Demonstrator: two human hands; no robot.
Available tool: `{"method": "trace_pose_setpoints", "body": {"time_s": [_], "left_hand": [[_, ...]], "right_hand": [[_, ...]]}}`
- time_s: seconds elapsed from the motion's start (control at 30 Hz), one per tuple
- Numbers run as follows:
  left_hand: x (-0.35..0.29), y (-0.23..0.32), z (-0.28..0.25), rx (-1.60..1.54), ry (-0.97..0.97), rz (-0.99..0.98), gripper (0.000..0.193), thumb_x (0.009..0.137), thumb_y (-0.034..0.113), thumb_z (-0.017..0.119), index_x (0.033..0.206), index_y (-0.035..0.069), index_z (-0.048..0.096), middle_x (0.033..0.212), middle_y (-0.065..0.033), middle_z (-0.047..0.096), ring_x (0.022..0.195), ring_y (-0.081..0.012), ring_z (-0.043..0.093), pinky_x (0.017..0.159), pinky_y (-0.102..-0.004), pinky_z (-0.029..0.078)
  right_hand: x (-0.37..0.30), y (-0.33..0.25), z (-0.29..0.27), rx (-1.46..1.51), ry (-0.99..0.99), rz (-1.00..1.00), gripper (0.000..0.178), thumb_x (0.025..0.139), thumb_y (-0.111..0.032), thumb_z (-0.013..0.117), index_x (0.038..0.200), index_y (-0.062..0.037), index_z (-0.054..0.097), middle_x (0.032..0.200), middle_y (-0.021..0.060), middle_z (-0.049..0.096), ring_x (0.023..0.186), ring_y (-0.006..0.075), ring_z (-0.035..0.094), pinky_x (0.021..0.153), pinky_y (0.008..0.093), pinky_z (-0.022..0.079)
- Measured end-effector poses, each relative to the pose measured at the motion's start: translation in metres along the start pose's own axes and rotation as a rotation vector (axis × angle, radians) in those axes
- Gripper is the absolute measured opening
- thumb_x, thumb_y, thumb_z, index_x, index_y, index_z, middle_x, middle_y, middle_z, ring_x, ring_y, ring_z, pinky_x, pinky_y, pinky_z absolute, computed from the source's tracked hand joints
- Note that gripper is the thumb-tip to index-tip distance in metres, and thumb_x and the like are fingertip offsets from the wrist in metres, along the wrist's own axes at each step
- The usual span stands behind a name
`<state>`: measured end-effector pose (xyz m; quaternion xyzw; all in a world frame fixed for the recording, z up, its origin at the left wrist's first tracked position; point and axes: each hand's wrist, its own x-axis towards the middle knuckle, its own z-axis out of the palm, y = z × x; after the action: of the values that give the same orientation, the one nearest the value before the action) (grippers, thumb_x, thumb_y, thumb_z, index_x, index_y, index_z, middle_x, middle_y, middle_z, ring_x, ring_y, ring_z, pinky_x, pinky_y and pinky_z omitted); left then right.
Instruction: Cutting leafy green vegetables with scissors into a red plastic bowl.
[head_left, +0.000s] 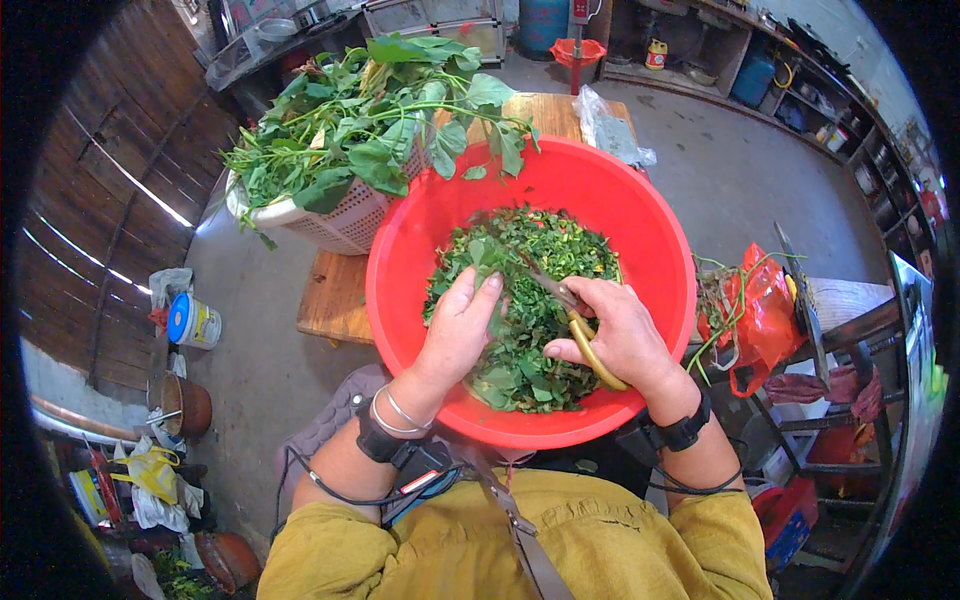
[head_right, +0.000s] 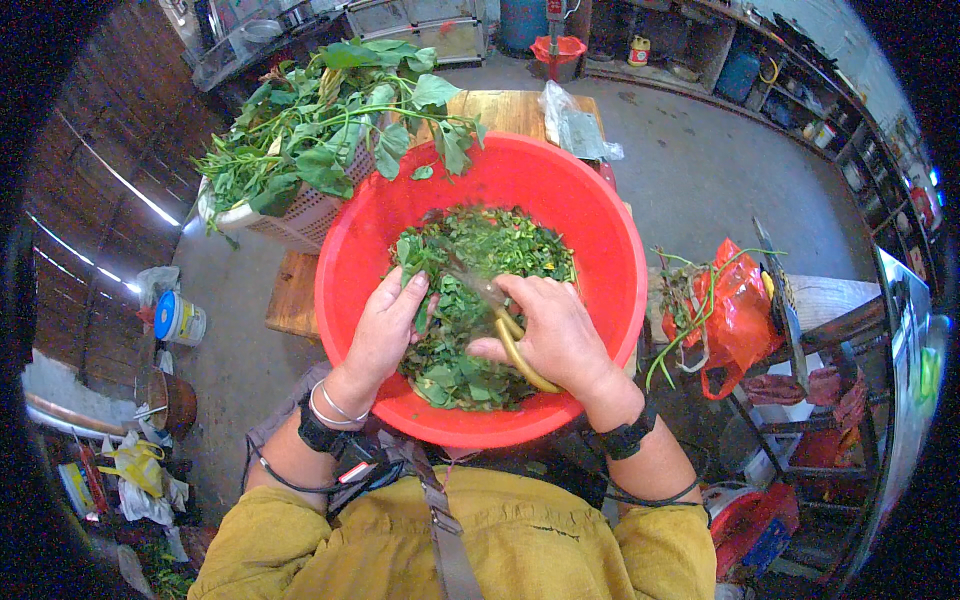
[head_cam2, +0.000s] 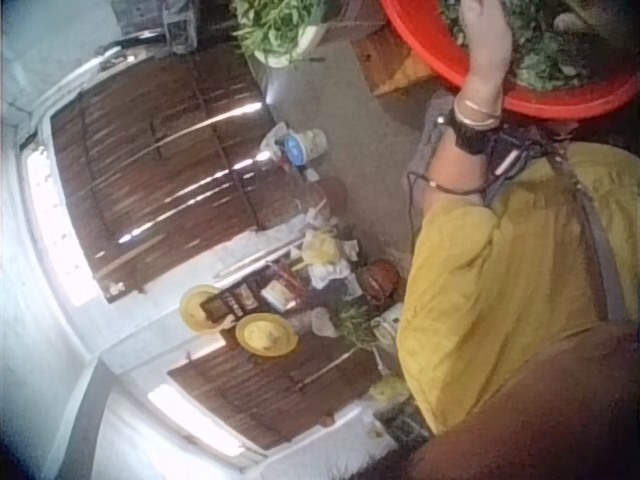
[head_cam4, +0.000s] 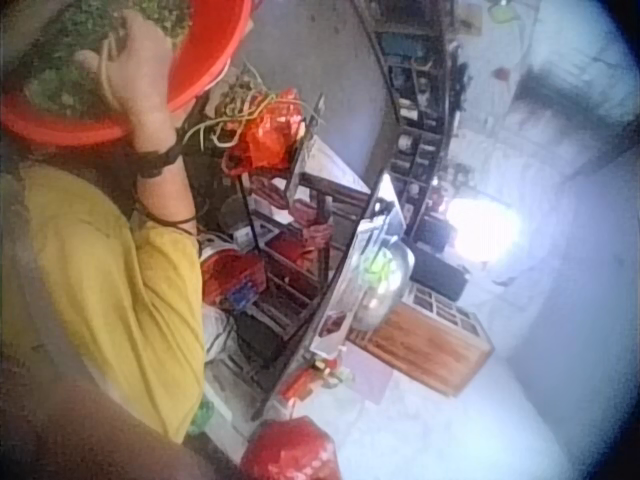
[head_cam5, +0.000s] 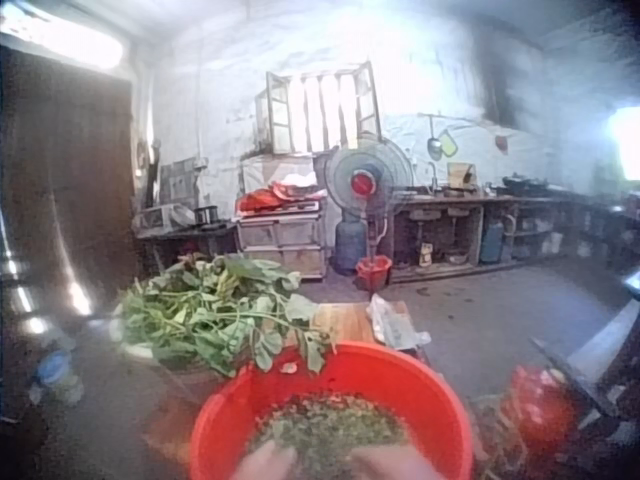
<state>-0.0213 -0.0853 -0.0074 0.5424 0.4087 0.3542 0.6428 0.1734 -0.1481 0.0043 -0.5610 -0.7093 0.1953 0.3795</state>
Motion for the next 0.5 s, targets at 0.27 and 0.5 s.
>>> {"method": "trace_pose_setpoints", "body": {"time_s": [0.27,0.5], "left_hand": [[-0.0009,0.0005,0.0020,0.121,-0.128,0.023,0.020,0.095,0.020,0.045,0.110,0.009,0.052,0.075,0.0046,0.049,0.064,-0.0040,0.042,0.055,-0.0190,0.037],[-0.0003,0.0008,0.0029,0.151,-0.007,0.038,0.017,0.096,0.023,0.042,0.108,0.013,0.051,0.074,0.0064,0.049,0.055,-0.0012,0.040,0.045,-0.0156,0.031]], "right_hand": [[-0.0041,-0.0003,0.0030,-0.143,-0.084,-0.014,0.069,0.061,-0.047,0.076,0.109,-0.0037,0.053,0.089,0.0142,0.057,0.090,0.0329,0.054,0.080,0.0409,0.040],[-0.0056,0.0020,0.0031,-0.202,-0.071,-0.055,0.075,0.058,-0.051,0.076,0.111,-0.0032,0.052,0.096,0.0148,0.056,0.095,0.0335,0.052,0.082,0.0413,0.039]]}}
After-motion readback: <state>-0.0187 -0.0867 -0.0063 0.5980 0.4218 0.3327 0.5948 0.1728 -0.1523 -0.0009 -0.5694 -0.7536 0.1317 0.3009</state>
